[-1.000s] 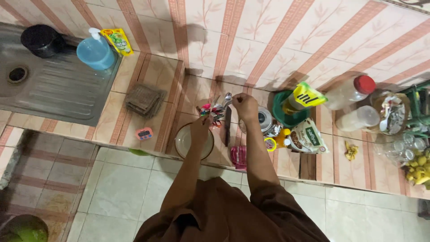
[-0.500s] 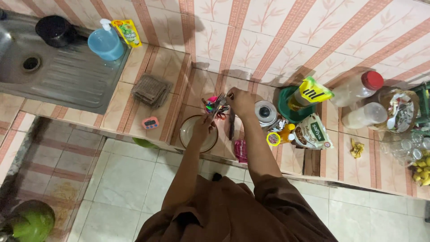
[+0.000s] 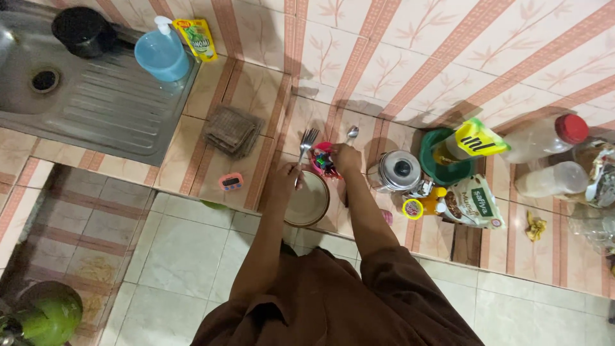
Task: Wiping silverware and placing it on a set table.
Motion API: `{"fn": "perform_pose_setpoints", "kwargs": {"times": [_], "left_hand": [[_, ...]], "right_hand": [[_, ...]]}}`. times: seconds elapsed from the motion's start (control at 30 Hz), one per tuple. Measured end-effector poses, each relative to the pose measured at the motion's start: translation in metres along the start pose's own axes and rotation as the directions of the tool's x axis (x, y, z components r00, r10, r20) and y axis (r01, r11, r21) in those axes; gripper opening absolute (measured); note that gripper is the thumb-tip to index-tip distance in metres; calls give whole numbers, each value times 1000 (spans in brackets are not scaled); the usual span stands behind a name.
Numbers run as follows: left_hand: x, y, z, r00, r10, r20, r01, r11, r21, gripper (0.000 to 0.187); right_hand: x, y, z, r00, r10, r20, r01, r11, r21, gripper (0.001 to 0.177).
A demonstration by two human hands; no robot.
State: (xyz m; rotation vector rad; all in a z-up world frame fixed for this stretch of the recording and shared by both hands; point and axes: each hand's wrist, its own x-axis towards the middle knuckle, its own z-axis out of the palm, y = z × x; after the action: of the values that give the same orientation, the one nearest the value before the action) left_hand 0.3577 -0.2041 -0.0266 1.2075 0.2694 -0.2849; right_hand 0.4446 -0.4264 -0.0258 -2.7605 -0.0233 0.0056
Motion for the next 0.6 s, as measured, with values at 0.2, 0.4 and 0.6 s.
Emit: {"fn": "perform_pose_setpoints", "kwargs": {"times": [0.2,0.4,0.6], "left_hand": [[15,-21,-17,995,73,70,-70,997,-39,24],[-5,3,-10,999,29,42,-29,1000,7,25],[22,-37,8,983,181,40,-173,972,-161,21]], "right_hand": [[0,-5,28,989,111,102,-113,994,7,25],[-9,-10,-1,988,155,-7,-152,974,168,18],[-23,-17,-88,920,70,-386,97,913,395,19]]}}
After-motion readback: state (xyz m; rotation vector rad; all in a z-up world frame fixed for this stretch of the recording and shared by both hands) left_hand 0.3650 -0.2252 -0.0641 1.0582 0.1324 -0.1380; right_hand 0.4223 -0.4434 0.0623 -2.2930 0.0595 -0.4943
